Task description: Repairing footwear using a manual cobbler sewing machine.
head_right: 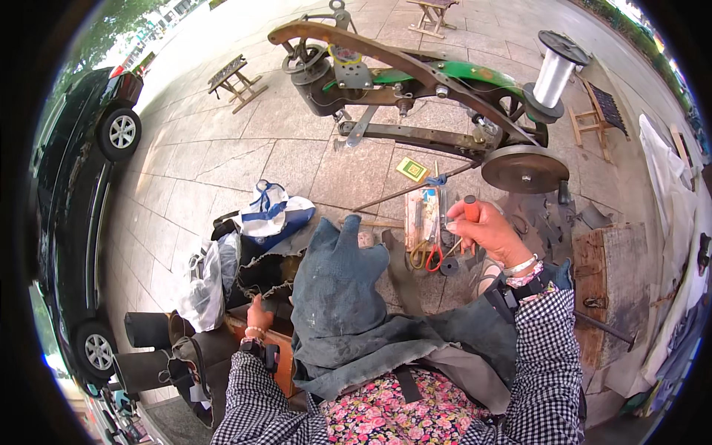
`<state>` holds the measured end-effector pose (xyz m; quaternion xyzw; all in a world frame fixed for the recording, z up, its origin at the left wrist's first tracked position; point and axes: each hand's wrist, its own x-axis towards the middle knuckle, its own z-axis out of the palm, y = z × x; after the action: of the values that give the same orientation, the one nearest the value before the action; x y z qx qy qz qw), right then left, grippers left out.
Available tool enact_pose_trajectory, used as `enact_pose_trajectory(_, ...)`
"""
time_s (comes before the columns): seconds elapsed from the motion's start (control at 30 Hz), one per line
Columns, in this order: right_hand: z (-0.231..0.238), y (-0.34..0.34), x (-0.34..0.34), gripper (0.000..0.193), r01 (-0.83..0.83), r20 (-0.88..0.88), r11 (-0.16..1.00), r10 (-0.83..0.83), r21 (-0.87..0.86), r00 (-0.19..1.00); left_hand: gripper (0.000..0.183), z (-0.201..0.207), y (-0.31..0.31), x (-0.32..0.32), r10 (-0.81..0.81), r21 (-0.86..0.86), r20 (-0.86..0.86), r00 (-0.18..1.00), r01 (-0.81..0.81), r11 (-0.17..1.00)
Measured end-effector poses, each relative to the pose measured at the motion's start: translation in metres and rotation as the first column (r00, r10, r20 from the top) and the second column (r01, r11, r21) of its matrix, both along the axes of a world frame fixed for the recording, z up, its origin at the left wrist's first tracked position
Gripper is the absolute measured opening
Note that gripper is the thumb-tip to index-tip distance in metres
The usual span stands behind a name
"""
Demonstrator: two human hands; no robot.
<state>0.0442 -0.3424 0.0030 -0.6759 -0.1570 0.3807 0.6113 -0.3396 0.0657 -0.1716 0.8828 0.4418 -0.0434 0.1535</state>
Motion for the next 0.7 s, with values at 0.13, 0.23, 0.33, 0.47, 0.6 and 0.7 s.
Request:
enact_pose_trajectory(0.13, -0.007, -0.001, 0.005, 0.027, 0.02, -0.014, 1.0, -0.02, 0.002, 1.0, 0.051, 0.038, -0.009, 0.017, -0.069, -0.001, -0.025, 0.997, 0.069, 0.998)
enact_pose_trajectory(0.23, -0.008, 0.002, 0.003, 0.025, 0.022, 0.021, 0.999, -0.023, 0.046, 1.0, 0.013, 0.066, -0.001, 0.036, -0.22, 0.193, 0.207, 0.953, 0.181, 0.964)
enact_pose_trajectory(0.33, -0.004, 0.004, -0.004, 0.022, 0.028, 0.002, 0.997, -0.028, 0.066, 1.0, 0.011, 0.134, -0.022, 0.098, -0.187, 0.032, 0.399, 0.898, 0.191, 0.981)
enact_pose_trajectory(0.47, -0.018, 0.007, -0.003, 0.022, 0.002, 0.081, 1.0, -0.003, 0.016, 0.997, 0.026, 0.214, -0.084, 0.191, -0.4, 0.059, 0.503, 0.766, 0.431, 0.9)
enact_pose_trajectory(0.6, -0.029, 0.009, 0.007, 0.023, -0.004, 0.259, 0.993, 0.036, -0.121, 0.965, 0.028, 0.243, -0.138, 0.267, -0.685, 0.149, 0.45, 0.573, 0.708, 0.69)
enact_pose_trajectory(0.7, -0.029, 0.016, 0.018, 0.024, -0.041, 0.228, 0.976, 0.09, -0.213, 0.969, 0.029, 0.24, -0.162, 0.306, -0.823, 0.261, 0.329, 0.462, 0.793, 0.55)
